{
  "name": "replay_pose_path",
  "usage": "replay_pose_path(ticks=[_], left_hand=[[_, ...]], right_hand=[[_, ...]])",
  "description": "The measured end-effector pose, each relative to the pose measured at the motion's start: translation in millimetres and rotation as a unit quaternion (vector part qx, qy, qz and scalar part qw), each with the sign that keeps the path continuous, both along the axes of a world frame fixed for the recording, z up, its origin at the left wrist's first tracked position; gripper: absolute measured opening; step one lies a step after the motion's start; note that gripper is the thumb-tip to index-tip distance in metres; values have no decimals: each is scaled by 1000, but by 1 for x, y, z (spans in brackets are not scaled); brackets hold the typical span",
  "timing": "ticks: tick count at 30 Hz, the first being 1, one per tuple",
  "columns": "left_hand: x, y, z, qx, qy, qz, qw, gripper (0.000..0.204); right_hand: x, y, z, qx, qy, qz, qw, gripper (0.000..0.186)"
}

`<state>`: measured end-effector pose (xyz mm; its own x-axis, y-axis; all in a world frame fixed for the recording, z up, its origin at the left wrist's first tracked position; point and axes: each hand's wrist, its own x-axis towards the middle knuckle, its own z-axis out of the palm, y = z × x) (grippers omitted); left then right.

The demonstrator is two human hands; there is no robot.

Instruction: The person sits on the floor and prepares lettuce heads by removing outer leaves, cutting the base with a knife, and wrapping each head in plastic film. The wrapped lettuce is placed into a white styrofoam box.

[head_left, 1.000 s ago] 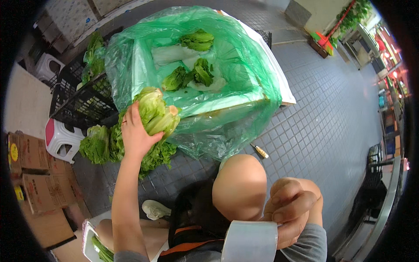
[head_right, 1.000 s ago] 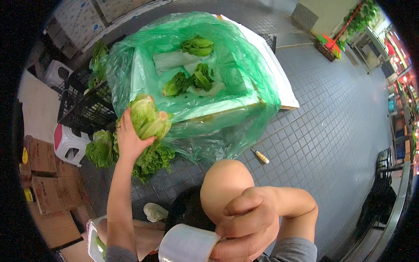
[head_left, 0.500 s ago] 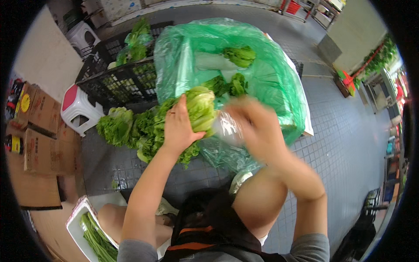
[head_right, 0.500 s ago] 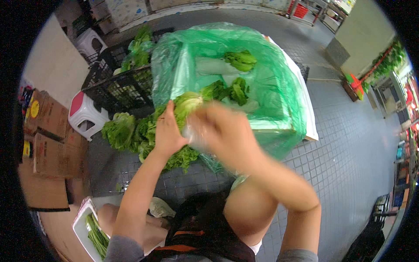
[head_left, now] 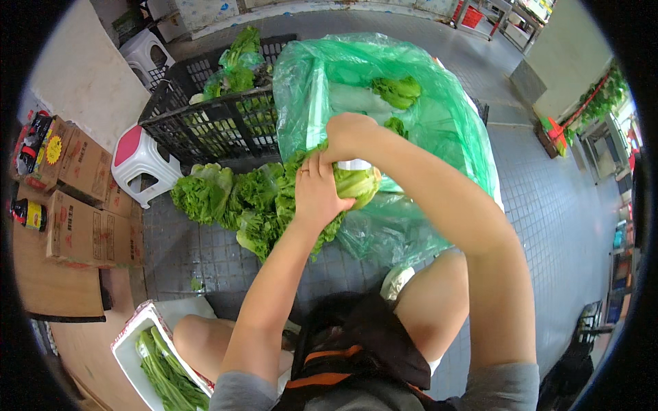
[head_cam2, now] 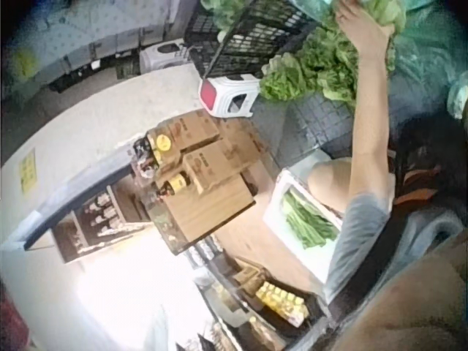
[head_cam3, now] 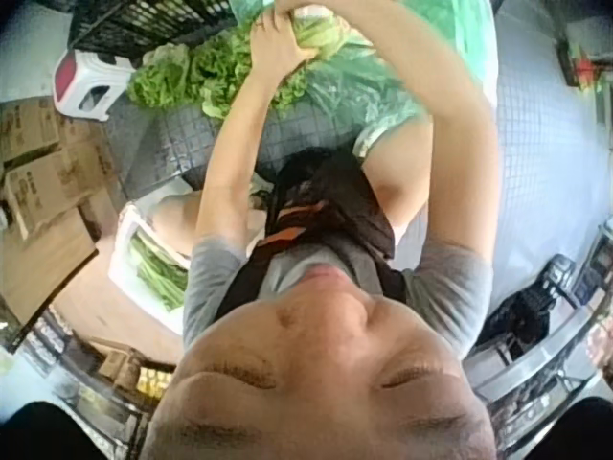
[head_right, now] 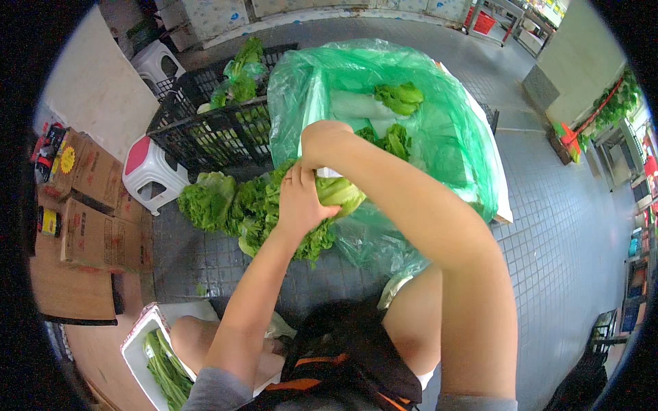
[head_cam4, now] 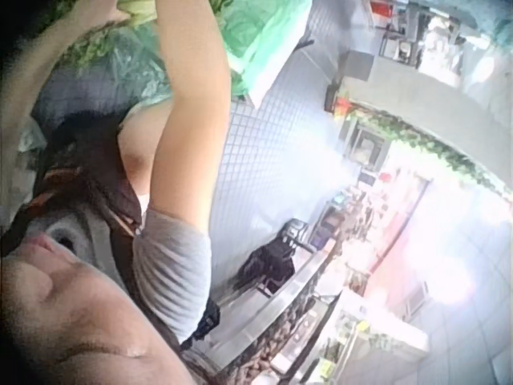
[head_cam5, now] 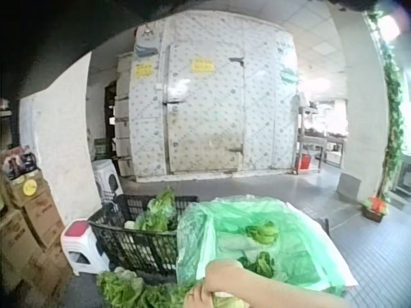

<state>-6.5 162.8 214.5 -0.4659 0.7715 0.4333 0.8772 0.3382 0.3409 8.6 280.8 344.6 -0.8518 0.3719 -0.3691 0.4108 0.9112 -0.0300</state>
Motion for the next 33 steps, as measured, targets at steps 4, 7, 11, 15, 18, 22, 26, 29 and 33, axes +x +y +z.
replay_pose_path(ticks=[4,7,11,15,18,22,26,29,33], left_hand=[[-3,-1,4,-32,3,17,999,104],[-7,0,7,-28,36,7,999,100],[-4,12,23,-93,71,2,993,103],[-15,12,19,-125,73,-11,989,104],[-23,13,22,-153,52,-41,986,103],[-29,14,30,-178,6,-63,982,108],[-35,-1,37,-128,-81,-88,984,109],[-38,-24,44,-39,-178,-95,979,109],[-34,-75,41,172,-423,-73,887,108]], right_hand=[[60,-9,-18,-86,188,-42,978,52],[113,-19,-73,-217,297,-167,915,52],[156,-43,-154,-297,351,-298,836,56],[137,-48,-187,-345,400,-349,774,46],[121,-43,-209,-323,450,-316,771,35],[109,-39,-213,-422,464,-280,727,23],[116,-33,-188,-199,434,-170,862,28],[122,-38,-142,-103,425,-123,891,34],[125,-68,-57,-50,393,-92,914,43]])
